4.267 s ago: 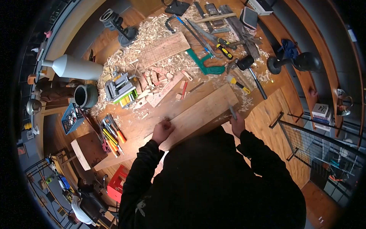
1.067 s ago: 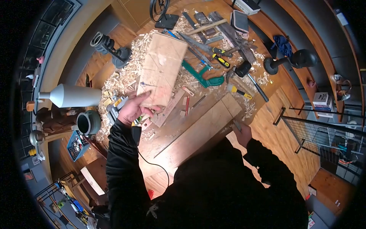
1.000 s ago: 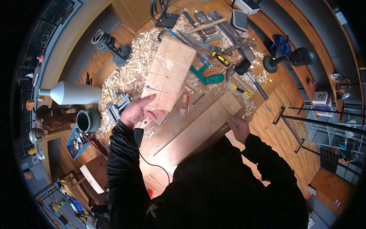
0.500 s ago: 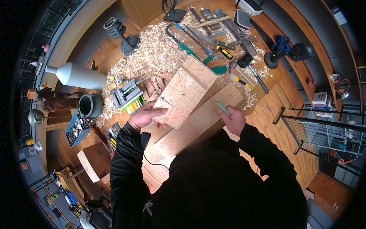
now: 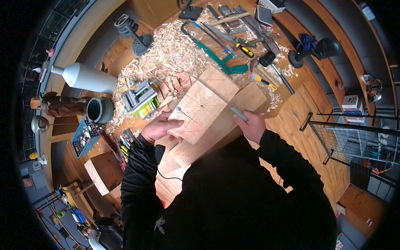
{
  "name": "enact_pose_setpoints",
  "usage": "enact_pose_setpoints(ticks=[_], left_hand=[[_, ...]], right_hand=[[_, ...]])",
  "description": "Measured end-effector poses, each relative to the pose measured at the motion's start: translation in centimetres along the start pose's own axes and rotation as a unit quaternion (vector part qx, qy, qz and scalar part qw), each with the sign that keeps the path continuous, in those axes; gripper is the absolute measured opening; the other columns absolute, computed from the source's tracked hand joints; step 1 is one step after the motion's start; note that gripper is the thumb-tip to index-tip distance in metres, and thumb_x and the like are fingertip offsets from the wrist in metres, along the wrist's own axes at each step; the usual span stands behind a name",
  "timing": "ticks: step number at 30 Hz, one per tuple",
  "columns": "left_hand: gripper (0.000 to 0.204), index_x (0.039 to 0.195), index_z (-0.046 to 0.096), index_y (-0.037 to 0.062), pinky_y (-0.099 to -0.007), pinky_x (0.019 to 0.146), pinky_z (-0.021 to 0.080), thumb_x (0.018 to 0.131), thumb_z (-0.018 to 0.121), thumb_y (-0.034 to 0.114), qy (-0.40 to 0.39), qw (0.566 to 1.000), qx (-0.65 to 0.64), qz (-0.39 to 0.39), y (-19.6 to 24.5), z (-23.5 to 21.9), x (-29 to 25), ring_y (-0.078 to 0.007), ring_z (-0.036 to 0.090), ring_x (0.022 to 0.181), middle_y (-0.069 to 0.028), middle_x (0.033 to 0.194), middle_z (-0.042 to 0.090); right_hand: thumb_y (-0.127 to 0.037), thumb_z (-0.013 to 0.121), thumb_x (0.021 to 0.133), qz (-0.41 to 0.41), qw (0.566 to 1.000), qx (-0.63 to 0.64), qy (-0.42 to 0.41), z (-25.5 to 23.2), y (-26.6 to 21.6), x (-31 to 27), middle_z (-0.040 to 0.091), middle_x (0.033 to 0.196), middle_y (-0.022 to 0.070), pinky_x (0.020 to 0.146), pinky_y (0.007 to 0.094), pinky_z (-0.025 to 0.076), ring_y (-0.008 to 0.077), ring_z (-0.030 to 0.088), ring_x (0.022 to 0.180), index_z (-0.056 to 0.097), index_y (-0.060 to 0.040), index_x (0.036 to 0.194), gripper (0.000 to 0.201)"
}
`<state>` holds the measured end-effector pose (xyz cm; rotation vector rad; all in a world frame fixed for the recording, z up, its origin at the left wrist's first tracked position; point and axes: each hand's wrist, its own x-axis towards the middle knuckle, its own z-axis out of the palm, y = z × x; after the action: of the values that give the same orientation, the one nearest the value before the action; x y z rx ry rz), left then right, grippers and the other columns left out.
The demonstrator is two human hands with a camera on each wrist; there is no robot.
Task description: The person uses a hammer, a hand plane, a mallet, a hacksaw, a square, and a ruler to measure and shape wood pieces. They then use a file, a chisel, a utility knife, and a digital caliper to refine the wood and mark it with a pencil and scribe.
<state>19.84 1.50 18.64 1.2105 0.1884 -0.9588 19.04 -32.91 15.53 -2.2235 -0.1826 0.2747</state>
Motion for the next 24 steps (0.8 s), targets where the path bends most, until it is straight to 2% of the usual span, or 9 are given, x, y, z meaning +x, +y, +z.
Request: enact_pose_setpoints(ticks=[2,5,9,11,12,18,20,22,24], left_hand=[[0.034,0.118,0.057,-0.0016,-0.0238,0.041,0.045,0.090,0.065,0.016,0.004,1.000,-0.011,0.000,0.0,-0.1,-0.3,-0.0215,0.069,0.061,-0.0107,0.088,0.069],[0.035,0.120,0.055,-0.0008,-0.0242,0.041,0.045,0.091,0.064,0.015,0.003,1.000,-0.006,-0.007,-0.2,-0.6,-0.5,-0.0210,0.069,0.060,-0.0113,0.088,0.069],[0.031,0.111,0.059,-0.0013,-0.0238,0.041,0.044,0.091,0.066,0.021,-0.004,1.000,0.006,0.010,-0.4,-0.9,-0.3,-0.0212,0.069,0.063,-0.0090,0.087,0.067],[0.030,0.109,0.060,-0.0012,-0.0234,0.041,0.043,0.091,0.066,0.021,0.007,1.000,0.007,0.012,0.2,-0.8,-0.6,-0.0208,0.069,0.063,-0.0085,0.088,0.067],[0.030,0.109,0.060,-0.0012,-0.0234,0.041,0.043,0.091,0.066,0.021,0.007,1.000,0.006,0.012,0.2,-0.9,-0.6,-0.0208,0.069,0.063,-0.0085,0.088,0.067],[0.030,0.109,0.060,-0.0018,-0.0237,0.043,0.047,0.091,0.067,0.021,-0.011,0.999,0.033,-0.035,-1.9,-1.0,-0.1,-0.0215,0.070,0.066,-0.0088,0.092,0.068],[0.030,0.112,0.058,-0.0012,-0.0260,0.047,0.051,0.092,0.066,0.020,-0.030,0.994,0.041,-0.093,-3.8,-0.8,0.5,-0.0248,0.071,0.067,-0.0100,0.092,0.067],[0.033,0.115,0.058,-0.0019,-0.0277,0.050,0.055,0.093,0.065,0.022,-0.061,0.993,0.036,-0.097,-7.6,-1.4,1.7,-0.0269,0.072,0.070,-0.0108,0.096,0.067],[0.036,0.118,0.058,-0.0021,-0.0285,0.053,0.056,0.093,0.065,0.022,-0.083,0.984,0.046,-0.149,-10.2,-1.0,2.5,-0.0271,0.072,0.071,-0.0116,0.099,0.067]], right_hand=[[-0.024,0.064,0.091,0.002,1.000,-0.019,-0.008,0.0,1.1,-0.8,0.052,0.063,0.0190,0.053,0.0391,0.042,0.0359,0.052,0.056,0.054,-0.0006,0.072,0.031],[-0.022,0.065,0.090,0.014,1.000,-0.018,-0.012,0.3,1.8,-1.7,0.052,0.063,0.0189,0.054,0.0394,0.042,0.0361,0.052,0.057,0.054,-0.0012,0.072,0.029],[-0.020,0.065,0.089,0.023,1.000,0.006,-0.005,1.2,1.2,-1.3,0.053,0.064,0.0188,0.055,0.0401,0.043,0.0364,0.053,0.058,0.055,-0.0013,0.072,0.027],[-0.017,0.063,0.092,-0.018,1.000,-0.010,0.002,1.1,0.3,-0.6,0.044,0.058,0.0115,0.052,0.0341,0.038,0.0188,0.042,0.052,0.051,0.0005,0.071,0.030],[-0.017,0.063,0.092,-0.017,1.000,-0.010,0.002,1.2,0.1,-0.5,0.044,0.058,0.0115,0.052,0.0341,0.038,0.0188,0.042,0.052,0.051,0.0005,0.071,0.030],[-0.021,0.065,0.092,-0.021,0.999,-0.028,-0.005,1.3,1.6,-2.1,0.047,0.059,0.0132,0.051,0.0349,0.039,0.0205,0.044,0.051,0.056,0.0005,0.074,0.029],[-0.028,0.065,0.091,0.051,0.996,-0.035,-0.058,1.7,3.2,-4.0,0.056,0.065,0.0182,0.055,0.0409,0.043,0.0361,0.055,0.060,0.057,-0.0021,0.073,0.033],[-0.033,0.062,0.092,0.078,0.993,-0.040,-0.080,2.7,6.7,-6.1,0.054,0.065,0.0179,0.058,0.0425,0.043,0.0372,0.054,0.063,0.056,-0.0027,0.071,0.037],[-0.036,0.061,0.092,0.103,0.988,-0.042,-0.108,3.0,8.5,-8.0,0.053,0.067,0.0180,0.061,0.0439,0.043,0.0385,0.054,0.066,0.054,-0.0034,0.071,0.039]])
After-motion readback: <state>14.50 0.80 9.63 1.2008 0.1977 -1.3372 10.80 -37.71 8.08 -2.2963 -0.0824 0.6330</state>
